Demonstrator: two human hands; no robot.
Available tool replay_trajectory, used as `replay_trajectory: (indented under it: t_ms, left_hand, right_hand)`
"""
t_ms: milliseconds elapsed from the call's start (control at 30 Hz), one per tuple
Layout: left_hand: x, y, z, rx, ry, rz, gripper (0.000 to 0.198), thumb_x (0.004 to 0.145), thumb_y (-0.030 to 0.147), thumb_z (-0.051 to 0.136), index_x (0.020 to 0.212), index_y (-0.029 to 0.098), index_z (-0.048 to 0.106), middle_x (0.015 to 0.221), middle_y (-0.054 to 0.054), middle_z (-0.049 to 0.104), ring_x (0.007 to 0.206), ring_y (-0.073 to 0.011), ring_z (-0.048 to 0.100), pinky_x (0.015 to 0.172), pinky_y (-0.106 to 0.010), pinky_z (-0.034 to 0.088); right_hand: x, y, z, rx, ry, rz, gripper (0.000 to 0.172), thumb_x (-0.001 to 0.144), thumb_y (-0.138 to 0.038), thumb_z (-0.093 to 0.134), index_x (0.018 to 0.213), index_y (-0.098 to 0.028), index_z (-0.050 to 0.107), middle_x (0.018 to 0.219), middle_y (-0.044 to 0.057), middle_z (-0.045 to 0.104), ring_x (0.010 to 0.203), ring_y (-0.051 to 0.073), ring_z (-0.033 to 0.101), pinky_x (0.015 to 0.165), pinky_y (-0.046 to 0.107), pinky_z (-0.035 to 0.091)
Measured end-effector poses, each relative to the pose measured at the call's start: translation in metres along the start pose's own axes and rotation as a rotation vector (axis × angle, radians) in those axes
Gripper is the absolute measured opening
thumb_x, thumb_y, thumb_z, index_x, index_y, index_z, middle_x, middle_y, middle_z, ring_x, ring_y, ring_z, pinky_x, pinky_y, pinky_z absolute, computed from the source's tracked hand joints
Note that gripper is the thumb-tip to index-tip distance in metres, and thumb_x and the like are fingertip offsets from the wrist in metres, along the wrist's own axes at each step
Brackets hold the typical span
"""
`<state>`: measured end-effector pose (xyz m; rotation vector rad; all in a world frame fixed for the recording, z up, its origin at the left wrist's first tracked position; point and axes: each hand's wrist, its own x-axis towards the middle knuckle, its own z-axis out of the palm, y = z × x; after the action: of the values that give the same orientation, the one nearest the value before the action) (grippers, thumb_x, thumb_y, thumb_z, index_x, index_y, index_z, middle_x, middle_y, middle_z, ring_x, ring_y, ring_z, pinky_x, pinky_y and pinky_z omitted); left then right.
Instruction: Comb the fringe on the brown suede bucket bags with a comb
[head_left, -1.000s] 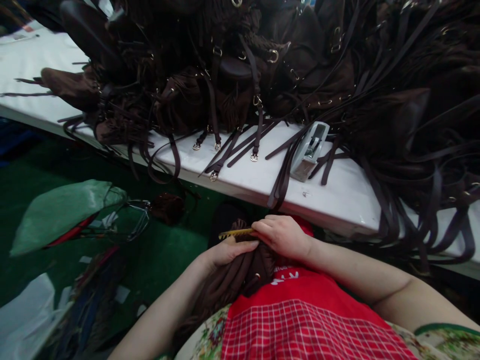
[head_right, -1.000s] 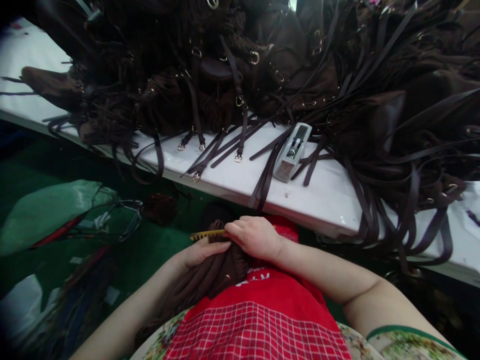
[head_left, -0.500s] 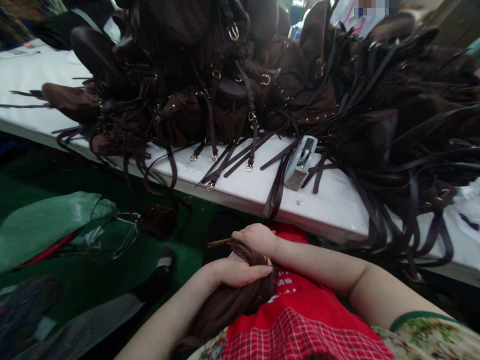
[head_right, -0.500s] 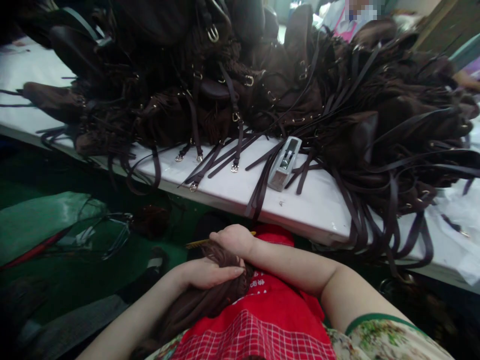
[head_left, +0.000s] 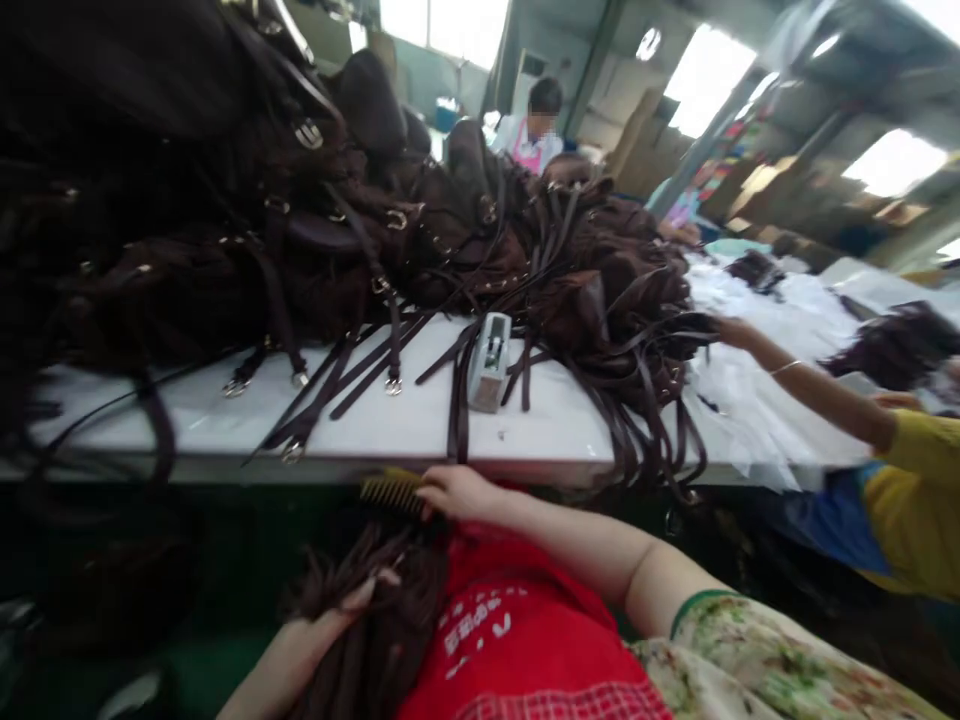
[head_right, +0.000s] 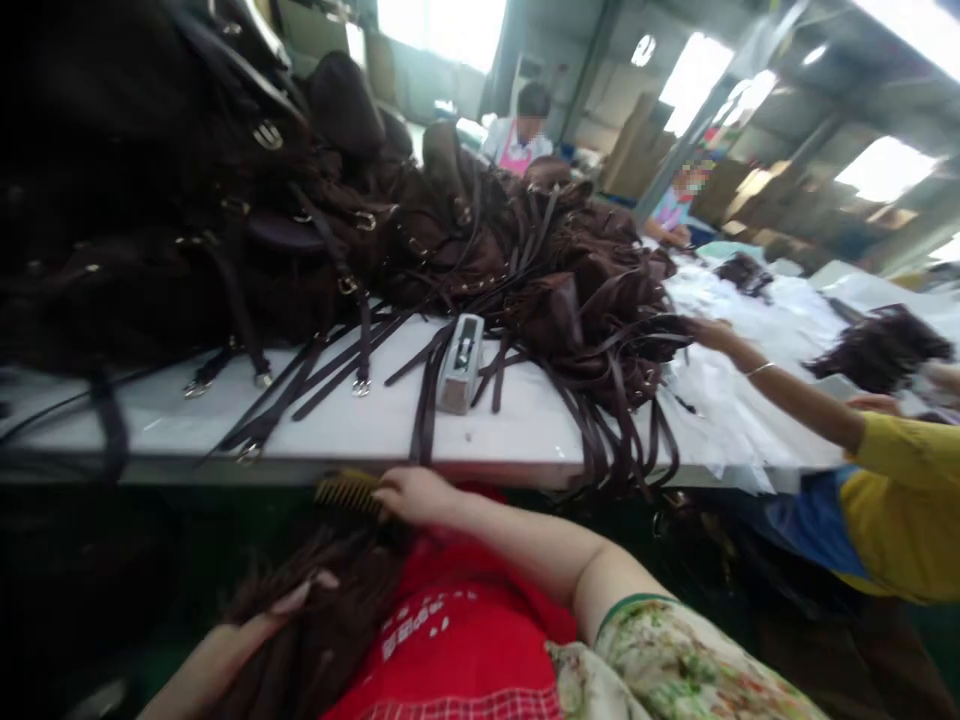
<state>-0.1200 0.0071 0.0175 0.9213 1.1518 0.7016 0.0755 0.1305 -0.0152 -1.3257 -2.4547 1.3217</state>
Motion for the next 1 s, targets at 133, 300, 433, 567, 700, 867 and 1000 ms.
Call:
replay_trajectory:
  t_ms: [133, 300, 433, 567, 700, 867, 1000]
  left_hand:
    - [-0.018, -0.030, -0.018, -0.131, 0.319, -0.084, 0.041, 0.061, 0.053, 0.072, 0.088, 0.022, 0.073, 0.106, -0.004, 0.070, 0.123, -0.0331, 0.048, 0.104, -0.038, 0.040]
    - [-0.019, -0.044, -0.014, -0.441, 0.463, -0.111, 0.041, 0.064, 0.049, 0.072, 0.087, 0.015, 0.071, 0.096, -0.007, 0.072, 0.105, -0.0291, 0.060, 0.095, -0.035, 0.046]
    - [-0.023, -0.043, -0.008, -0.518, 0.454, -0.129, 0.043, 0.061, 0.046, 0.077, 0.086, 0.012, 0.069, 0.085, -0.009, 0.072, 0.090, -0.0284, 0.065, 0.085, -0.036, 0.050]
    - [-0.025, -0.046, -0.010, -0.466, 0.324, -0.118, 0.037, 0.057, 0.039, 0.080, 0.079, 0.012, 0.069, 0.082, -0.008, 0.072, 0.088, -0.0287, 0.064, 0.081, -0.034, 0.051]
    - [-0.024, -0.045, -0.006, -0.514, 0.181, -0.075, 0.025, 0.069, 0.035, 0.073, 0.081, 0.013, 0.069, 0.083, -0.006, 0.072, 0.084, -0.0253, 0.065, 0.079, -0.032, 0.050]
    - [-0.023, -0.044, -0.002, -0.624, 0.252, -0.077, 0.031, 0.067, 0.031, 0.075, 0.091, 0.012, 0.067, 0.087, -0.008, 0.072, 0.086, -0.0255, 0.067, 0.080, -0.032, 0.051]
    - [-0.021, -0.052, -0.005, -0.657, 0.296, -0.151, 0.038, 0.064, 0.028, 0.075, 0.097, 0.012, 0.065, 0.085, -0.009, 0.072, 0.080, -0.0250, 0.068, 0.075, -0.033, 0.053]
  right_hand:
    - [-0.024, 0.004, -0.014, 0.391, 0.051, -0.043, 0.031, 0.077, -0.030, 0.064, 0.103, -0.015, 0.055, 0.090, 0.004, 0.066, 0.074, 0.014, 0.060, 0.071, 0.028, 0.049]
    - [-0.039, -0.018, 0.002, 0.753, -0.254, -0.177, 0.052, 0.062, -0.029, 0.077, 0.106, -0.013, 0.055, 0.102, 0.007, 0.063, 0.094, 0.019, 0.059, 0.086, 0.033, 0.048]
    - [-0.038, -0.041, 0.019, 0.627, -0.476, -0.315, 0.056, 0.064, -0.024, 0.074, 0.115, -0.014, 0.051, 0.104, 0.006, 0.061, 0.095, 0.018, 0.059, 0.082, 0.030, 0.049]
    - [-0.033, -0.046, 0.028, 0.224, -0.391, -0.417, 0.039, 0.062, -0.024, 0.073, 0.095, -0.013, 0.058, 0.087, 0.002, 0.058, 0.075, 0.014, 0.057, 0.067, 0.025, 0.048]
    - [-0.036, -0.042, 0.028, 0.094, -0.348, -0.492, 0.026, 0.063, -0.019, 0.067, 0.087, -0.014, 0.060, 0.084, 0.002, 0.057, 0.073, 0.013, 0.055, 0.067, 0.023, 0.047]
    - [-0.044, -0.032, 0.035, 0.093, -0.239, -0.353, 0.022, 0.063, -0.008, 0.054, 0.083, -0.014, 0.060, 0.078, 0.000, 0.060, 0.070, 0.012, 0.056, 0.065, 0.021, 0.045]
    - [-0.041, -0.017, 0.049, 0.264, -0.340, -0.237, 0.023, 0.065, -0.012, 0.056, 0.088, -0.012, 0.060, 0.076, -0.001, 0.062, 0.066, 0.011, 0.056, 0.059, 0.019, 0.044]
